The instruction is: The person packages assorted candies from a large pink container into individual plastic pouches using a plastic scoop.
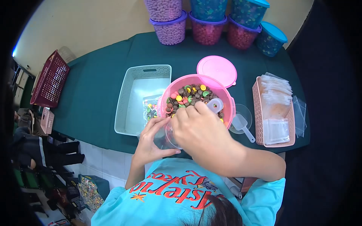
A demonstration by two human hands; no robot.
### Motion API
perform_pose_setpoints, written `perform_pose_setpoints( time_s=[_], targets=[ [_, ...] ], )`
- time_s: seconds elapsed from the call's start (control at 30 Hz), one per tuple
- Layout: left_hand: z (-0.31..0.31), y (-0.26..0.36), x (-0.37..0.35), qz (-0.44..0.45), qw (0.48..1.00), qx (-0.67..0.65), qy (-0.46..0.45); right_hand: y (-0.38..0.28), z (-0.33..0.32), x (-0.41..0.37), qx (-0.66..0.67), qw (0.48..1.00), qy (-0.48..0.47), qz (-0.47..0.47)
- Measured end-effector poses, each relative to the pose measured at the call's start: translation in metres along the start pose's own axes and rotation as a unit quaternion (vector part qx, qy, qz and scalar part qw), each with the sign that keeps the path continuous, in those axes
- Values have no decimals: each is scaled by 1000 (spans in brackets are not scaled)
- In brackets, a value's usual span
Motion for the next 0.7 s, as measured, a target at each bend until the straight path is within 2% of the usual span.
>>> perform_pose_setpoints(
  time_s=[0.13, 0.2, 0.27, 0.33, 0.37, 0.47, 0.53, 0.67, 0.7],
  targets=[
    [0, -3, 1, 5, 999, -6, 40, 1, -4, 3, -52, 998, 25, 4],
    [-2, -7, 2, 5, 999, -15, 41, 9, -11, 5, 7, 999, -39, 24],
    [-4, -8, 4, -1, 999, -13, 46, 18, -13, 5, 9, 999, -41, 31],
    [-7, -11, 6, -9, 999, -12, 49, 24, -14, 6, 7, 996, 61, 56],
    [-9, -13, 7, -14, 999, -17, 49, 28, -18, 6, 30, 997, -17, 72],
    [-13, -16, 12, -40, 997, -41, 51, 41, -16, 9, 49, 994, -6, 93],
    [-16, -19, 17, -61, 995, -62, 54, 55, -3, 11, 54, 993, -8, 107],
    [-26, -28, 23, -43, 996, -69, 35, 83, 38, 21, 43, 987, -49, 144],
    [-29, -30, 24, -39, 996, -79, 19, 86, 51, 25, 3, 991, 0, 131]
  ],
)
Point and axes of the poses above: each hand's wrist, its own x-axis towards the middle knuckle, its own z-axis out of the palm, y = z × x, the point moved 1 cm from there along x, towards the middle knuckle, and after that the axes turned 13 degrees about -x, right-handed, at the moved point
